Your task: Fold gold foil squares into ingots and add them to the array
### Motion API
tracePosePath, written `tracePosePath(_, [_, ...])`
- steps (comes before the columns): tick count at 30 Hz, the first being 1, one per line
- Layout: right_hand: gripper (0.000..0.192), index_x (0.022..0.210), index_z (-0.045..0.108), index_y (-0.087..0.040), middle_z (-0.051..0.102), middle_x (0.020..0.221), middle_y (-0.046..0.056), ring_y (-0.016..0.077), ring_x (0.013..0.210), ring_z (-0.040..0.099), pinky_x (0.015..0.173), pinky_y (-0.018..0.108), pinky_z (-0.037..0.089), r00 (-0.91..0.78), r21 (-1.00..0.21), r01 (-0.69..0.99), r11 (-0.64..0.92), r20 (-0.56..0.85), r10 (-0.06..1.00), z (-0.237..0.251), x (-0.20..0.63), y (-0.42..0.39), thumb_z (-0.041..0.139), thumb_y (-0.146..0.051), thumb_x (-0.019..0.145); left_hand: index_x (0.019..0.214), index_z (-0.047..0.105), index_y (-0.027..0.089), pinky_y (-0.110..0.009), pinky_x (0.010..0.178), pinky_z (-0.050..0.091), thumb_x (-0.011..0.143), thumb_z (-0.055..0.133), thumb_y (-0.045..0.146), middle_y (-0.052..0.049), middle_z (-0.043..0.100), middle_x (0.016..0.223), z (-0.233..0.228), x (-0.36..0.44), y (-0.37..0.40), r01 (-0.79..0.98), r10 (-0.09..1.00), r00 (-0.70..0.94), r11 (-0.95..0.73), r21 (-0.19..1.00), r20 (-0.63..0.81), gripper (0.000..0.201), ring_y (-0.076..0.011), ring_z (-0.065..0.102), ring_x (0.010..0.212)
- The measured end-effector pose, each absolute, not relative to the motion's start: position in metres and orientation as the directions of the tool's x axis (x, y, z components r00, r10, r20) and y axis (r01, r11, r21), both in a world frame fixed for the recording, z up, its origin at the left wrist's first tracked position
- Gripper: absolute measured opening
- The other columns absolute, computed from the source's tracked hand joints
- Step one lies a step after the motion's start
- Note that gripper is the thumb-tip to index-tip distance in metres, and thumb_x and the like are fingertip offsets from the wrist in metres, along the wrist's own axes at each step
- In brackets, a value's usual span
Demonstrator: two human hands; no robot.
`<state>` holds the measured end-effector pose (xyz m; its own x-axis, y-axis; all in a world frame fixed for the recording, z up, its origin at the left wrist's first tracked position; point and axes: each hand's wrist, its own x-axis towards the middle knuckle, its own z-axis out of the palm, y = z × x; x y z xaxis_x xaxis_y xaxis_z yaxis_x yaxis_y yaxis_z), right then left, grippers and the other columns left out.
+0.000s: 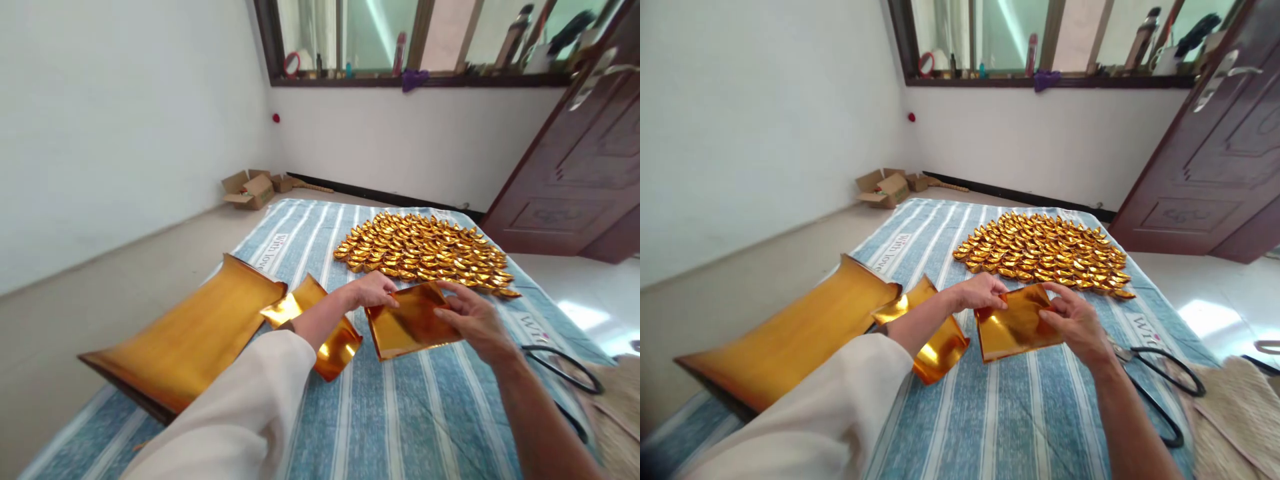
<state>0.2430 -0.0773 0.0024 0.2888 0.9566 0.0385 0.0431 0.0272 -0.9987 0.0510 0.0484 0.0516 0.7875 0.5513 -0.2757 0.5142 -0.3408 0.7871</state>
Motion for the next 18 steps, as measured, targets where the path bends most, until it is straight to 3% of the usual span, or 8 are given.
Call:
tracePosePath(4, [0.066, 0.12, 0.055, -0.021, 0.067, 0.074, 0.0, 0.0179, 0.064, 0.063, 0.058, 0.029, 0.049, 0.302, -0.998, 0.016, 0.06, 0.062, 0.951, 0.01, 0.233, -0.068, 0.079, -0.041, 0.062, 0.066, 0.065, 0.014, -0.02, 0.049, 0.041, 0.066, 0.063, 0.015, 0.004, 0.053, 0.052, 0.067, 0.035, 0.059, 0.535, 0.584, 0.754, -0.28, 0.797, -0.301, 0.003, -0.0102, 0.053, 0.05])
tracePosePath(8, [0.061, 0.12, 0.054, -0.016, 0.066, 0.069, 0.002, 0.0157, 0.057, 0.059, 0.052, 0.029, 0.047, 0.351, -0.99, 0.093, 0.106, 0.133, 0.927, 0.007, 0.217, -0.062, 0.071, -0.048, 0.071, 0.059, 0.063, 0.013, -0.019, 0.05, 0.04, 0.062, 0.065, 0.009, 0.005, 0.052, 0.051, 0.089, 0.01, 0.093, 0.592, 0.721, 0.637, -0.231, 0.772, -0.273, 0.005, -0.0095, 0.052, 0.052])
tracePosePath(14, [0.046, 0.106, 0.062, -0.014, 0.064, 0.065, 0.002, 0.0144, 0.054, 0.057, 0.052, 0.028, 0.047, 0.209, -0.978, 0.211, -0.005, 0.04, 0.977, -0.025, 0.195, -0.062, 0.066, -0.049, 0.076, 0.079, 0.065, 0.011, -0.024, 0.057, 0.048, 0.072, 0.065, 0.01, 0.0, 0.059, 0.064, 0.108, -0.059, 0.159, 0.73, 0.915, 0.297, -0.034, 0.683, -0.272, 0.007, -0.0126, 0.059, 0.059])
tracePosePath(18, [0.03, 0.106, 0.065, -0.018, 0.06, 0.065, -0.001, 0.0135, 0.058, 0.056, 0.057, 0.027, 0.048, 0.051, -0.889, 0.428, 0.164, 0.205, 0.977, -0.034, 0.171, -0.064, 0.056, -0.038, 0.085, 0.1, 0.062, 0.01, -0.033, 0.068, 0.053, 0.083, 0.065, 0.022, -0.007, 0.064, 0.089, 0.1, -0.091, 0.176, 0.804, 0.949, 0.159, 0.035, 0.594, -0.271, 0.021, -0.0184, 0.063, 0.077])
